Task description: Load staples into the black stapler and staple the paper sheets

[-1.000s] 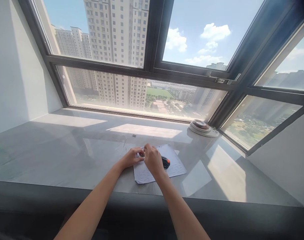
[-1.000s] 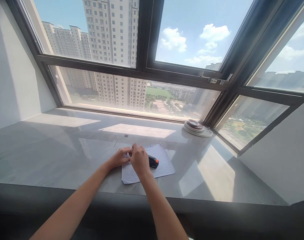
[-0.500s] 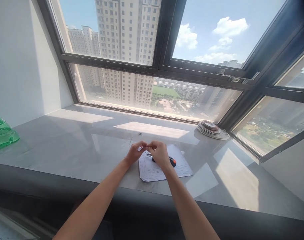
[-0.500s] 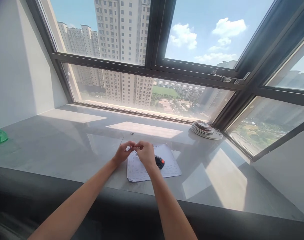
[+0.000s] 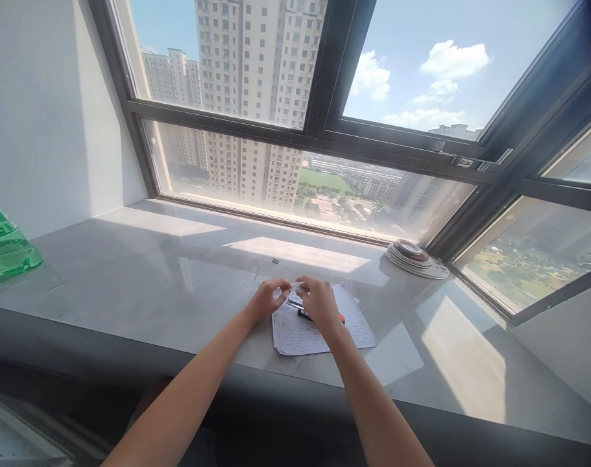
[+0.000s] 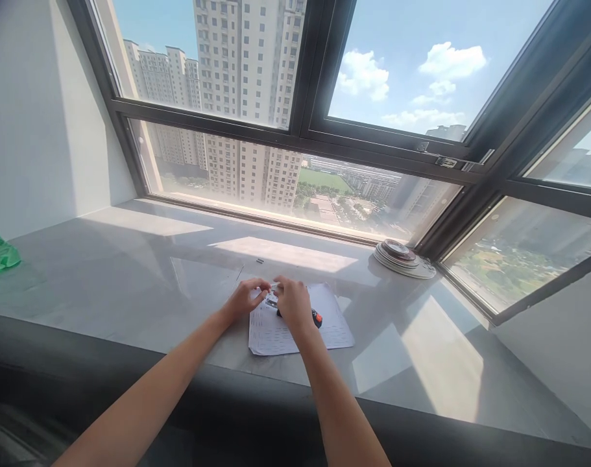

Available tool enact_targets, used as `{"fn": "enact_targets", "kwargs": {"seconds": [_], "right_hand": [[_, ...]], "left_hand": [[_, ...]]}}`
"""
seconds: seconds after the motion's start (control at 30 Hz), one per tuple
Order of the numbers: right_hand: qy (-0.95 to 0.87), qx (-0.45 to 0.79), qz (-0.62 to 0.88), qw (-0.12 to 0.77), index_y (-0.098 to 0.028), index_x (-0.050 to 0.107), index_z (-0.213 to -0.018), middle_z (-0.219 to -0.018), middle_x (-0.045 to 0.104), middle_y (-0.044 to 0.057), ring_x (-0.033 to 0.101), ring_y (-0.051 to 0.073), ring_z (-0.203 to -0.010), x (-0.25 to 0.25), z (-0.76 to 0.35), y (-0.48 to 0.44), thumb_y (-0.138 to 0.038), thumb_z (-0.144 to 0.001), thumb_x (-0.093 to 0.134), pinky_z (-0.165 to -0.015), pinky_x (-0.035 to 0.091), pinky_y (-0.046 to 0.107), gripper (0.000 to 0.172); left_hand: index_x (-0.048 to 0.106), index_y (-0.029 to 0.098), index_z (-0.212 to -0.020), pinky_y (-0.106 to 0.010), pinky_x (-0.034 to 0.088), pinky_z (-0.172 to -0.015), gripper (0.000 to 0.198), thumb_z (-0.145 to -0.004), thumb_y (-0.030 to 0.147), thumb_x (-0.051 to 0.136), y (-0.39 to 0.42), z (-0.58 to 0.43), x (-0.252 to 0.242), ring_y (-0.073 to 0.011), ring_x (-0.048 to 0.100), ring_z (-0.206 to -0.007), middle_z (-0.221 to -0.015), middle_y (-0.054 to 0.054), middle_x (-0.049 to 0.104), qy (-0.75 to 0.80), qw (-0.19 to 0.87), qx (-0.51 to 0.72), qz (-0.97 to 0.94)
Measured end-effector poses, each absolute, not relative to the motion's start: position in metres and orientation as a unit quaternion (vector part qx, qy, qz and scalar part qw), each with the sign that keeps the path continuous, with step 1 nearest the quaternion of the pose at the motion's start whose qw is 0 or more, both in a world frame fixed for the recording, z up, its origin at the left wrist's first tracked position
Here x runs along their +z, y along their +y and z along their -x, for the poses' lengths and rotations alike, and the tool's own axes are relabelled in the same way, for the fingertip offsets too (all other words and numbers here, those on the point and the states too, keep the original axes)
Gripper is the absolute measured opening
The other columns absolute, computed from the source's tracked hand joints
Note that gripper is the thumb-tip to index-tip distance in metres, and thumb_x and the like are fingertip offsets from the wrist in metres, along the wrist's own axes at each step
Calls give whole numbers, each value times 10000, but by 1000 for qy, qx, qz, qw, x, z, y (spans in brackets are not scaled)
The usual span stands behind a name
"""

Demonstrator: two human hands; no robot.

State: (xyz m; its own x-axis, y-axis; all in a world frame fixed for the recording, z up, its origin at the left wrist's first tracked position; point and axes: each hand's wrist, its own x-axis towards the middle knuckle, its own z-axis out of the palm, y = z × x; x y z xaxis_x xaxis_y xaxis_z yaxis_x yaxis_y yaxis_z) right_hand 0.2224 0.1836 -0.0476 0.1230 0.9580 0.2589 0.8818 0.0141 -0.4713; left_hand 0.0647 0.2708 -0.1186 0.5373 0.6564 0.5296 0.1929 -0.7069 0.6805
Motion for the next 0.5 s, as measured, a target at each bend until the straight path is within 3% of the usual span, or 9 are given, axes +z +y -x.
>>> {"fn": "enact_targets", "kwargs": {"seconds": [0.17, 0.3, 0.5], "right_hand": [[-661, 82, 729, 158, -252, 802, -874, -858, 777, 71, 670, 246, -953, -59, -218, 184, -87, -827, 667, -834, 355, 340, 219], [-650, 93, 738, 153, -271, 811, -901, -943, 774, 78, 606, 274, -1089, -65, -212, 187, -84, -802, 703, -836, 339, 347, 237], [-643, 80, 742, 173, -280, 813, -865, -862, 773, 62, 614, 260, -1037, -73, -211, 192, -94, -784, 731, -828, 319, 340, 218]], "left_hand": [[678, 222, -1077, -337, 489, -913, 329, -759, 142, 646, 272, -61, -123, -200, 676, -919, -1019, -24, 741, 242, 285, 309, -875], [650, 209, -1059, -335, 462, -891, 350, -714, 159, 679, 272, -61, -124, -205, 678, -866, -960, -20, 729, 244, 267, 287, -887], [648, 211, -984, -336, 441, -889, 230, -759, 174, 672, 273, -62, -127, -187, 671, -827, -925, -10, 732, 251, 270, 297, -881]]}}
